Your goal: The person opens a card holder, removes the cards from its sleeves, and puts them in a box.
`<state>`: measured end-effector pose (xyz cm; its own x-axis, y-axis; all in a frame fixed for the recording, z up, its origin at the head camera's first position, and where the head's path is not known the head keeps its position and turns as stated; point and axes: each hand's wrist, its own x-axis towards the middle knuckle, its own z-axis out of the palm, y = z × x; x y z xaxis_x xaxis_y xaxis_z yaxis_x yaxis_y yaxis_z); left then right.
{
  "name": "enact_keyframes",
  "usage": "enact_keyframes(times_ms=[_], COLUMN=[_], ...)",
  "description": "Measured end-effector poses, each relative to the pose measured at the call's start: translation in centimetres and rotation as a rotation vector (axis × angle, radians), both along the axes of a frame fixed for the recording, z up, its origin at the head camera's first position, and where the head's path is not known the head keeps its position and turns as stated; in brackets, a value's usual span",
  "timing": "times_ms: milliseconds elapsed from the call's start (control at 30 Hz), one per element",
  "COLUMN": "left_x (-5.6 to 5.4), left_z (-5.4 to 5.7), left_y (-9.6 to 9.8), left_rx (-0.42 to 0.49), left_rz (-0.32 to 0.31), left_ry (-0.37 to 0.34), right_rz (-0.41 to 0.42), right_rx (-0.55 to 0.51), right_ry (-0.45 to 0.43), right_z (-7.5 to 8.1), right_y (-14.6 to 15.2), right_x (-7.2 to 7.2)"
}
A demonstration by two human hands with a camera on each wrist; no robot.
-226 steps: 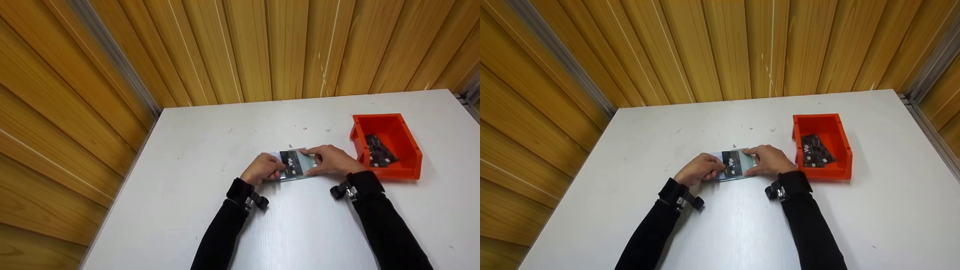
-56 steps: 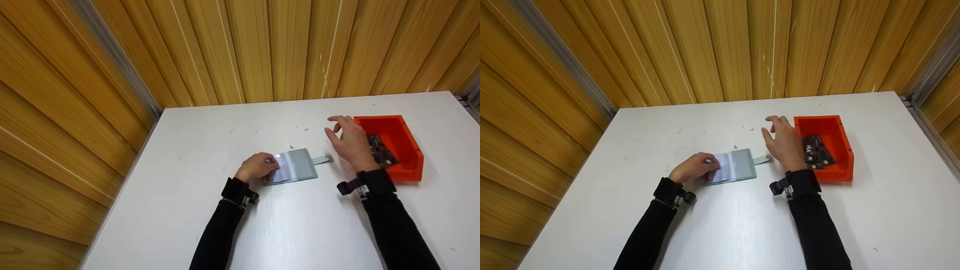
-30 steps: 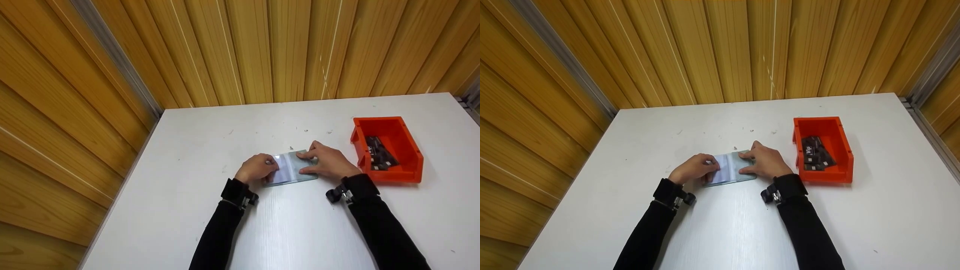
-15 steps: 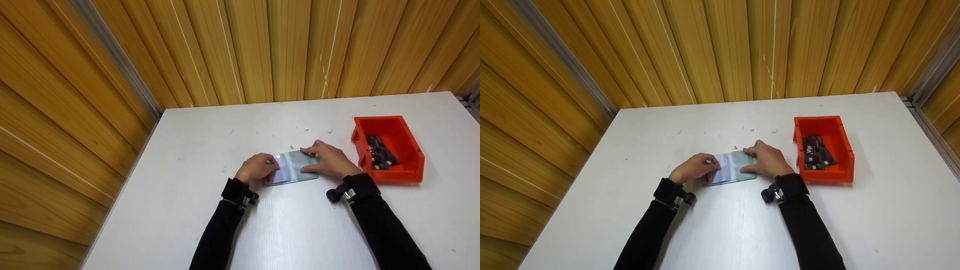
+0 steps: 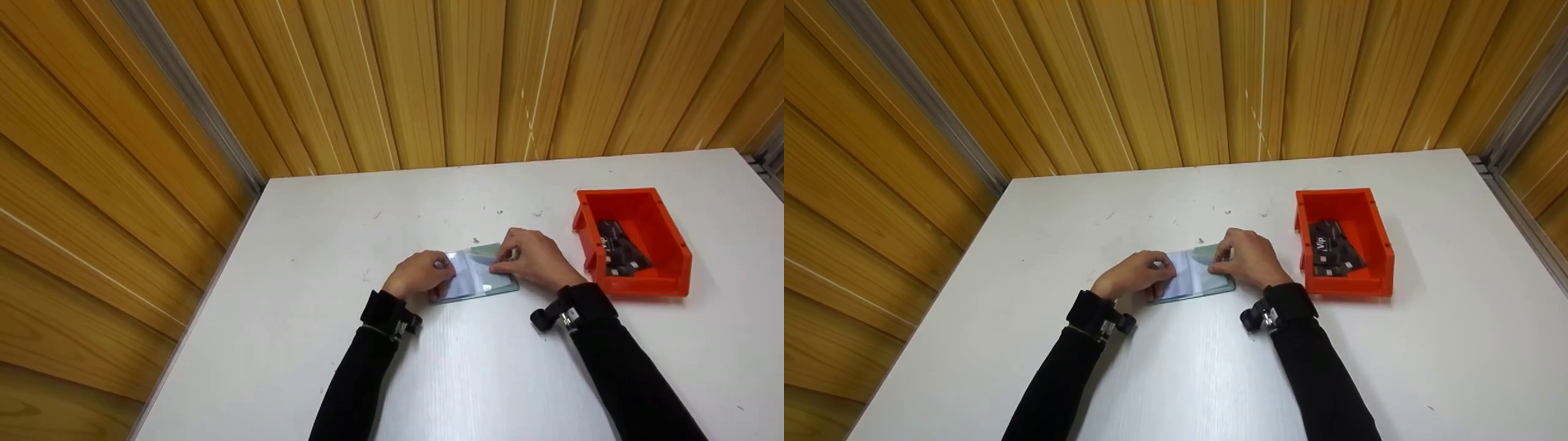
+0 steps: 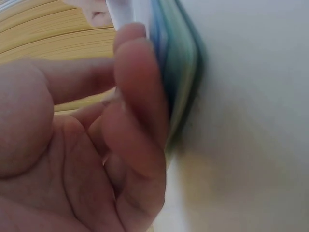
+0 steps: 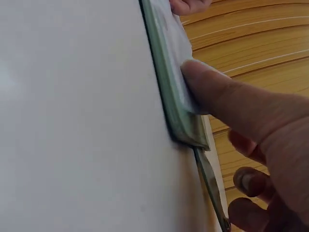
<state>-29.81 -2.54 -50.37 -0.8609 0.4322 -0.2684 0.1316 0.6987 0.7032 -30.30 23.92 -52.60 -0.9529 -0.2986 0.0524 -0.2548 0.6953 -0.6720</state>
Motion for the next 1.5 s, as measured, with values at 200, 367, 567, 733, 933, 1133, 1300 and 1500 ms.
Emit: enact_keyframes(times_ms=[200,367,567,733,933,1133,1300,1500], left_x=[-0.1,-0.6,-0.6,-0.1,0.2,-0.1,-0.3,-0.4], left_z=[0.5,1.0,1.0,0.7,1.1,1.1,1.1,1.0], left_y=[-0.2,-0.2,0.8,0.9,0.4,-0.5,-1.1,-1.4], left_rx=[-0.009,-0.045,-0.151,-0.335,-0.405,-0.403,-0.390,-0.369], left_rz=[-0.021,0.065,0.053,-0.031,-0.077,-0.058,-0.055,-0.038], left_ry=[-0.004,0.169,0.422,0.425,0.336,0.297,0.268,0.236], right_rz=[0.062,0.260,0.336,0.294,0.139,0.083,0.082,0.072], right_rx=[-0.154,-0.187,-0.023,0.042,0.202,0.223,0.221,0.213], right_ry=[-0.074,-0.135,-0.094,-0.044,-0.108,-0.169,-0.184,-0.202], right_z=[0.8,0.9,0.6,0.7,1.1,1.3,1.3,1.3], right_y=[-0.3,-1.6,-2.7,-2.1,-0.2,1.0,1.4,1.4], right_x=[0.1,0.4,1.2,1.1,0.8,0.6,0.6,0.5])
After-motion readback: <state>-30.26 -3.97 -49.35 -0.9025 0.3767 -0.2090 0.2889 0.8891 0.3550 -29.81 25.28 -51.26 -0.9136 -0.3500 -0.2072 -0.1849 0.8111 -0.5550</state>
